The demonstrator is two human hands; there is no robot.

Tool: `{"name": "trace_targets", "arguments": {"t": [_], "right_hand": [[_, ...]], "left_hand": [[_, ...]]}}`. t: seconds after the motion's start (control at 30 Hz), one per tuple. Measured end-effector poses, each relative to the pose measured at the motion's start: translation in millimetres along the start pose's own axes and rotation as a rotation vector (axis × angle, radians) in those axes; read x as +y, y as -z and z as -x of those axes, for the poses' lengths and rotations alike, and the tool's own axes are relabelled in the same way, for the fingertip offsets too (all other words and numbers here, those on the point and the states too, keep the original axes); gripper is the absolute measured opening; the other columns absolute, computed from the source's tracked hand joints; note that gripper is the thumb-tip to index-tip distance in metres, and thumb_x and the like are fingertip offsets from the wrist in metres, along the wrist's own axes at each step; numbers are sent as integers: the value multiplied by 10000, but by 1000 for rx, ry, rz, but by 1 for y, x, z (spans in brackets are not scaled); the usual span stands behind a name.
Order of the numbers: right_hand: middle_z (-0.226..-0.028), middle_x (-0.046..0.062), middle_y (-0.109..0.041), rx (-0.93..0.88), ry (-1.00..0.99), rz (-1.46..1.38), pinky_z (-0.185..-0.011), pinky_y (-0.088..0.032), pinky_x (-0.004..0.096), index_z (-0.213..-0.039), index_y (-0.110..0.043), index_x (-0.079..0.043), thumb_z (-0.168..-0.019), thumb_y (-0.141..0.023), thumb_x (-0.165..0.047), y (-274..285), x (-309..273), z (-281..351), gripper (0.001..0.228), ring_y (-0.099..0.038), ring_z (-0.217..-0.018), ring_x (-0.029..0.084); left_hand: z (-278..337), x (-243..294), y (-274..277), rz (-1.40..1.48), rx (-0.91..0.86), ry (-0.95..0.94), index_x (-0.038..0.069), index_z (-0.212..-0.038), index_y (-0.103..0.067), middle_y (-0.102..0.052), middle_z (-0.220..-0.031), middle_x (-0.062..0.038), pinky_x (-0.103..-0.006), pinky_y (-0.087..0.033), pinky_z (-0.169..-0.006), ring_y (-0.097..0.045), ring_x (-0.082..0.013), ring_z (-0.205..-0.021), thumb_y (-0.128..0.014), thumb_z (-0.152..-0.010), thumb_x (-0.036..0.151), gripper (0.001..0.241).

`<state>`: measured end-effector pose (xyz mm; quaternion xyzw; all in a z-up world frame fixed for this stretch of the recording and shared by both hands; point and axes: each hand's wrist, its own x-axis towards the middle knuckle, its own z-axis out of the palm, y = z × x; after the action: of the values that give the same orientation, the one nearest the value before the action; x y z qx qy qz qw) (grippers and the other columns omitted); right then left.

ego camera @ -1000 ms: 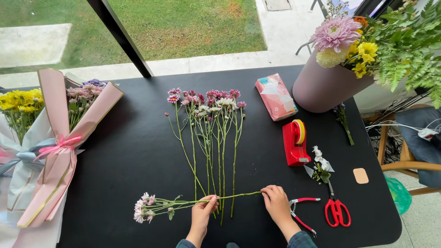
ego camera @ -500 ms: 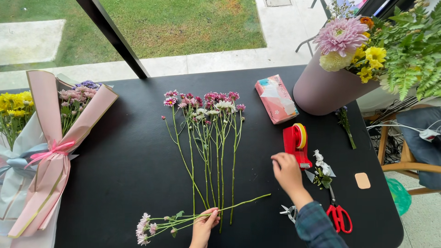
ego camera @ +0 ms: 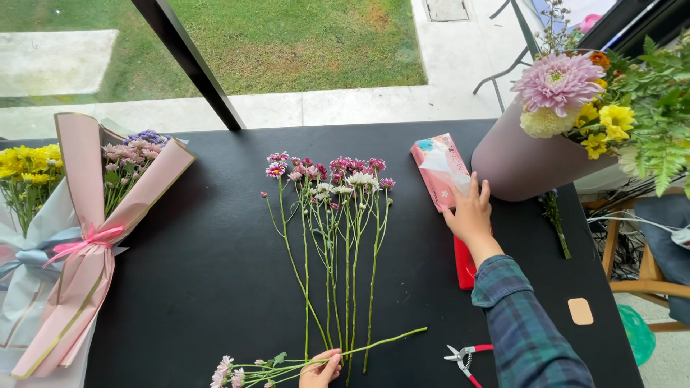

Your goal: The person cleans the stems of several flowers by hand using a white tissue, and then gathers the stems together.

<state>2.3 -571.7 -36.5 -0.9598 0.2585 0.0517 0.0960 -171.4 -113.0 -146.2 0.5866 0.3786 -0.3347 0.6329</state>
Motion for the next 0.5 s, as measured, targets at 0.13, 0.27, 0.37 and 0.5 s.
{"name": "trace_targets", "arguments": {"t": [0.13,0.27,0.37,0.5], "right_hand": [[-1759,122,82,-100,14,63,-1147,-310,624,-1605,-353,-291,-930,-614,-412,9,-5,-16,734,38,-1567,468],[-1671,97,-245,-22,74,-23,-1157,-318,602,-1557,-395,-110,-912,-655,-397,0,7,-32,752,-108,-1546,397],[-1377,153,-564,280,118,-162,-1048,-445,525,-1367,-618,-34,-929,-684,-223,1,8,-21,481,-432,-1327,356],[-1045,100,-723,898,260,-310,-907,-499,432,-1034,-783,-28,-958,-707,68,20,3,10,144,-637,-984,303]], "left_hand": [[-11,-12,5,-21,24,-63,-53,-1071,-894,-862,-918,-192,-313,-633,-719,-737,-226,-740,-832,-878,55,230],[-14,-15,5,-57,30,-44,-44,-1067,-900,-866,-917,-178,-298,-627,-711,-737,-221,-734,-835,-880,70,228],[-8,-12,4,-24,37,-55,-52,-1058,-899,-860,-900,-188,-302,-614,-688,-724,-226,-711,-832,-880,52,216],[2,2,1,-37,55,27,-34,-1111,-881,-830,-893,-168,-296,-567,-578,-653,-218,-595,-814,-914,105,249]]}}
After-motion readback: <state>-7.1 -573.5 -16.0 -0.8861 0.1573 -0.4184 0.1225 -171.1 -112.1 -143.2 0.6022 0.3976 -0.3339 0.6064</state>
